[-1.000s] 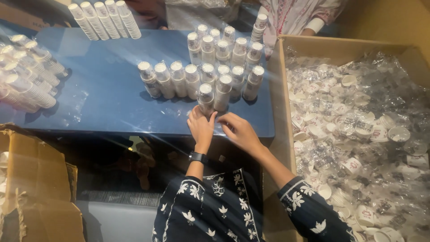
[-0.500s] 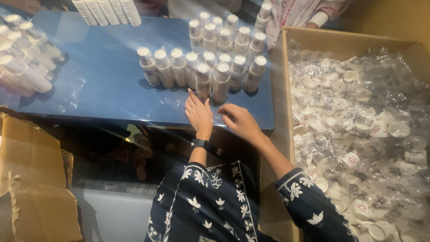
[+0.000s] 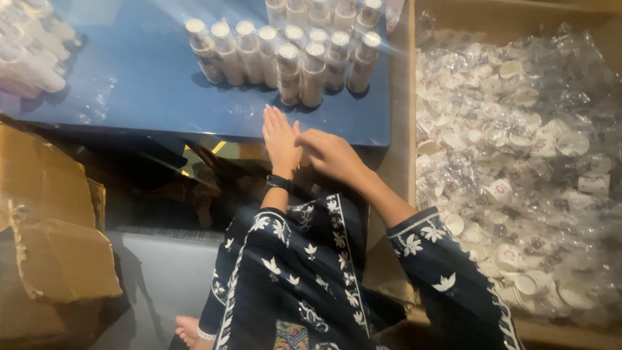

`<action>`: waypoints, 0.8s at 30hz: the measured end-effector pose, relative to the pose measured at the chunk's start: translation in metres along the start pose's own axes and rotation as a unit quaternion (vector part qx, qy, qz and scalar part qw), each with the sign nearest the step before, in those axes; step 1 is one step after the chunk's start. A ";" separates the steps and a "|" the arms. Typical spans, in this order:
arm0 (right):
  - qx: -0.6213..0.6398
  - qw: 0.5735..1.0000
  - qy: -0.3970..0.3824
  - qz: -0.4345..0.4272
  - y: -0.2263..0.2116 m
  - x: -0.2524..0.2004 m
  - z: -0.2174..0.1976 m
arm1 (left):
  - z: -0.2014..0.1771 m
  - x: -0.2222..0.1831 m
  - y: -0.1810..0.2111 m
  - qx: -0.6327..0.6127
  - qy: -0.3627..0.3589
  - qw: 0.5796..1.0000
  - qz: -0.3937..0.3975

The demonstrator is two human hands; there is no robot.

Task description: Sorting paper cups from a large box and stacking or packaging them on a table.

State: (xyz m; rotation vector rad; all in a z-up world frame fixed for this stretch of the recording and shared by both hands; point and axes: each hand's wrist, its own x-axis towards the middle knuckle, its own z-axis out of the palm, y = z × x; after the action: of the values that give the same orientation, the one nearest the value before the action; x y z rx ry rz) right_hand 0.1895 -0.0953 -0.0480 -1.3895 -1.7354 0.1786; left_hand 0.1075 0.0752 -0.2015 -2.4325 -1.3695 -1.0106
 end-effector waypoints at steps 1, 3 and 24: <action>-0.018 0.999 -0.030 -0.038 -0.010 -0.008 -0.001 | -0.007 -0.007 0.000 -0.002 -0.003 1.000 0.005; -0.037 0.996 -0.057 -0.064 -0.026 -0.024 -0.007 | -0.019 -0.019 -0.004 -0.011 -0.014 1.000 0.016; -0.294 0.797 -0.327 0.414 0.130 -0.220 -0.174 | -0.187 -0.033 0.266 -0.402 -0.084 0.901 0.141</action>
State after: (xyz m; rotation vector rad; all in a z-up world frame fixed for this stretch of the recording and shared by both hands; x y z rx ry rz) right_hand 0.4012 -0.3027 -0.1377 -2.7714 -1.6150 0.7159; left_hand 0.2228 -0.1820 -0.0361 -3.2276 -0.6351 -1.5329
